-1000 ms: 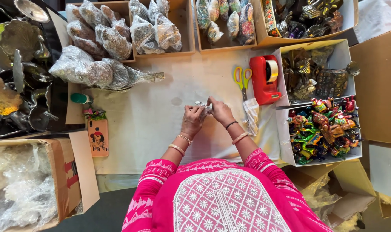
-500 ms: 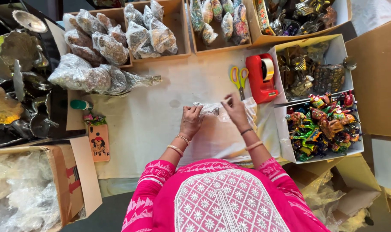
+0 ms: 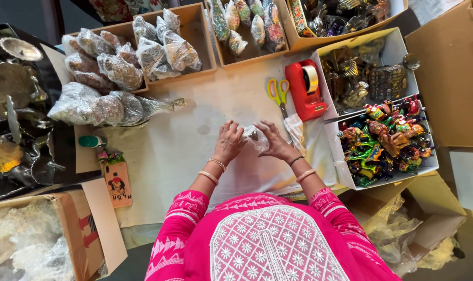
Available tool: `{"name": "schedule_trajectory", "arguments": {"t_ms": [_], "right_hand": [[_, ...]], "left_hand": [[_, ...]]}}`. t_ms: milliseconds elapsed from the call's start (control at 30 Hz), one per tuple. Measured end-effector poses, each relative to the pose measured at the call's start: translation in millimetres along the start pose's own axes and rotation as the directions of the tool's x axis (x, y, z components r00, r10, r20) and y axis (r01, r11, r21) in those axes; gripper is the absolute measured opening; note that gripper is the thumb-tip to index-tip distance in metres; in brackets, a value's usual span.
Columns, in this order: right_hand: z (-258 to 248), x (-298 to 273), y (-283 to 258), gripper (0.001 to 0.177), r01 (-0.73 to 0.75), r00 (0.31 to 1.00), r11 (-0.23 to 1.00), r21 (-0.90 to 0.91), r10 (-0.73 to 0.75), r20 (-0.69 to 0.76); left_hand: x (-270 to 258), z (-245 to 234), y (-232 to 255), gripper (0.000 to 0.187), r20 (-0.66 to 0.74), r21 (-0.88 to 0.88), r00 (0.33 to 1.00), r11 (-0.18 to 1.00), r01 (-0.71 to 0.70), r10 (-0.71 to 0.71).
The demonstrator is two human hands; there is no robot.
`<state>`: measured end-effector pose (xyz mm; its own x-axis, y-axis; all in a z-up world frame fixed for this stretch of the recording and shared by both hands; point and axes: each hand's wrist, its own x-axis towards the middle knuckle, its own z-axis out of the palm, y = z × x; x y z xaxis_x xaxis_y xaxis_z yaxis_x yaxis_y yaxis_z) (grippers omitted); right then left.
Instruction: The person wraps a silver decorative item in bubble wrap, secures it with tape, and places it in a box. They then repeat the process with a smaller decorative item.
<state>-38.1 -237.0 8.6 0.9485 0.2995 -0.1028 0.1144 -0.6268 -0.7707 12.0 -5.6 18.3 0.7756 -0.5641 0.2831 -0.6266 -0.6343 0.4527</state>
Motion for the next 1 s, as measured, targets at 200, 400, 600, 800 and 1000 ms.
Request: {"name": "schedule_trajectory", "arguments": {"t_ms": [200,400,600,800,1000], "right_hand": [[3.9,-0.2,-4.3,0.115,0.028,0.999,0.999,-0.045,-0.027,0.027],[13.1,-3.0,-6.7,0.056,0.117,0.977,0.989,-0.088,-0.131,-0.169],[38.2,-3.8,18.5,0.025,-0.031,0.975,0.992,0.123,0.057,-0.215],[-2.2,0.9,-43.8,0.072,0.162,0.896,0.987,0.019,-0.139,-0.423],[-1.2,-3.0,-17.3,0.044,-0.222,0.959,0.936,0.272,0.26,-0.11]], "left_hand": [[4.8,20.1,-2.3,0.03,0.044,-0.281,0.999,0.959,0.027,-0.015],[4.2,39.1,-3.2,0.014,-0.01,-0.399,1.0,0.917,-0.005,0.001],[6.6,57.5,-0.1,0.018,0.031,-0.426,0.994,0.898,0.105,-0.102],[11.8,59.0,1.8,0.017,0.075,-0.485,0.981,0.853,0.193,-0.18],[18.1,53.8,7.6,0.013,0.116,-0.433,0.972,0.871,0.233,-0.203]]}}
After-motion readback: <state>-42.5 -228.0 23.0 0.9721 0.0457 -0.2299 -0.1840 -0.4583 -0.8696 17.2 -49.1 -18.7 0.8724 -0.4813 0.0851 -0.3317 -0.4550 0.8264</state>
